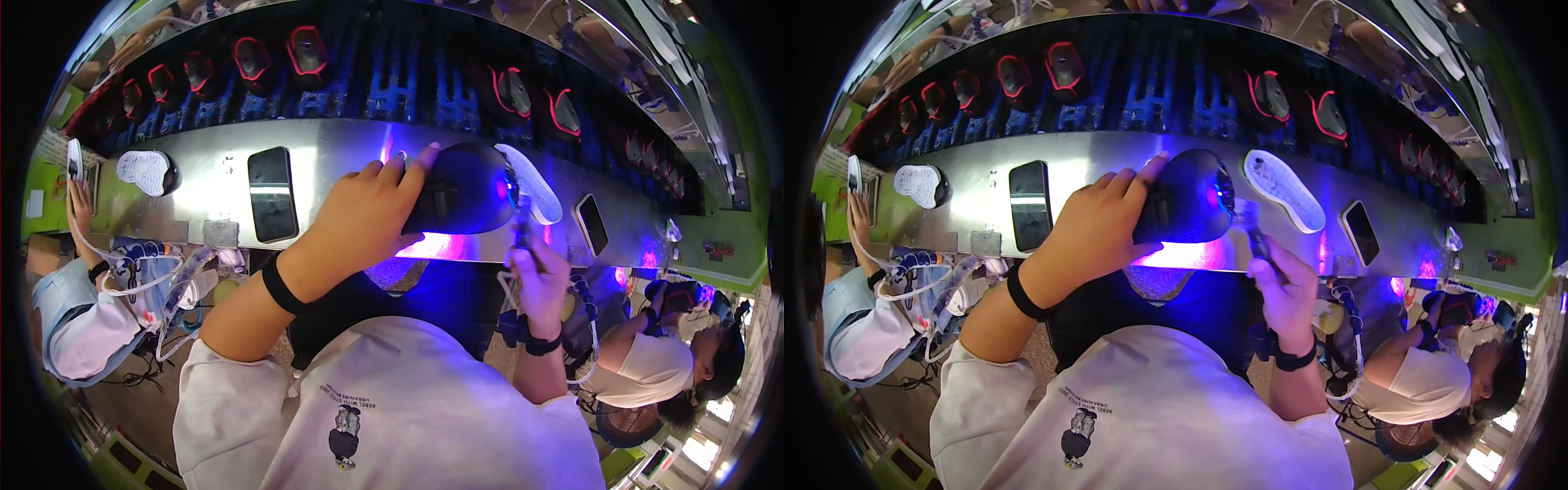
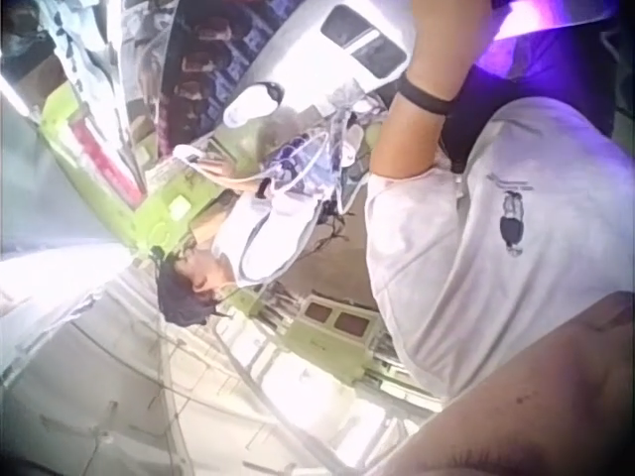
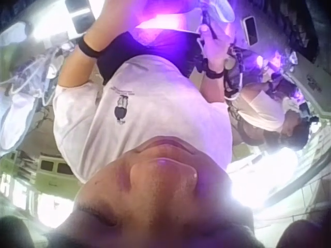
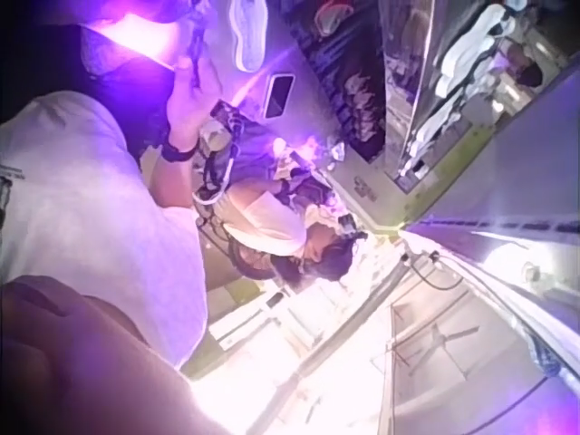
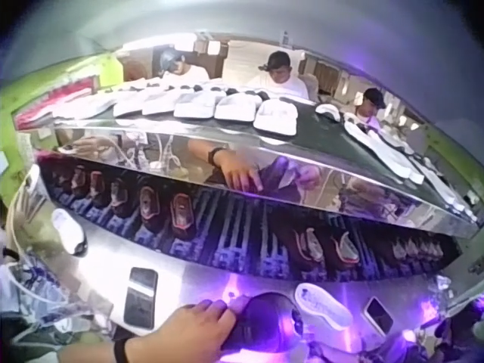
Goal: Apply cleaning solution to a shoe upper and scrub it with a brush.
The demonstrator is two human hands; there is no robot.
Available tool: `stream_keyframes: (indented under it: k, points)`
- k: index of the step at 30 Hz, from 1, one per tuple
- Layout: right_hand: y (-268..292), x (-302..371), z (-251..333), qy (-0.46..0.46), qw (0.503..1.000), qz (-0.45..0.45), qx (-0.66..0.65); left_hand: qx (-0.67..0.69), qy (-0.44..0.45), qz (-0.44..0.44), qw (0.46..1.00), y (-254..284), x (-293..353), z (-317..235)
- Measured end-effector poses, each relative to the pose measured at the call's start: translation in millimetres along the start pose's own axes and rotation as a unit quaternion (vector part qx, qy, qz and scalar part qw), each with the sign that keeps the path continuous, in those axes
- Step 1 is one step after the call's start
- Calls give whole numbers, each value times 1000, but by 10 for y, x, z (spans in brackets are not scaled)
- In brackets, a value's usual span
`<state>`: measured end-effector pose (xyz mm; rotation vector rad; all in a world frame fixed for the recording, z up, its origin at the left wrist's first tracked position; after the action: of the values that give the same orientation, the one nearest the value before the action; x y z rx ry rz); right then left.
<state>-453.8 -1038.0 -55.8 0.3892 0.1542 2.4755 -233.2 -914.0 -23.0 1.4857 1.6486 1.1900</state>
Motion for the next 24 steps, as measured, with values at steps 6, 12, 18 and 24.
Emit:
stream_keyframes:
  k: [6,12,18,24]
  points:
    - [-15,-166,354,54,994,44,79,118,10,-2,993,-68,294,84]
    - [-108,-153,907,110,981,115,109,311,-31,43,949,-237,440,-212]
    - [33,2,855,90,983,143,78,471,-93,69,875,-153,422,-517]
    - [71,102,736,70,983,165,46,578,-46,118,806,-336,381,-602]
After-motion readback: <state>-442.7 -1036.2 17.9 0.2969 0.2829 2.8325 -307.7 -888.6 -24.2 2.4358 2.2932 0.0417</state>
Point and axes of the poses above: each hand's wrist, its own x-axis away from the middle knuckle, its own y-axis out of the back of the hand, z = x × y, the point moved 10 cm from there along -x, towards the middle knuckle, and after that the axes turned 11 degrees about z, right-handed, at the moved point
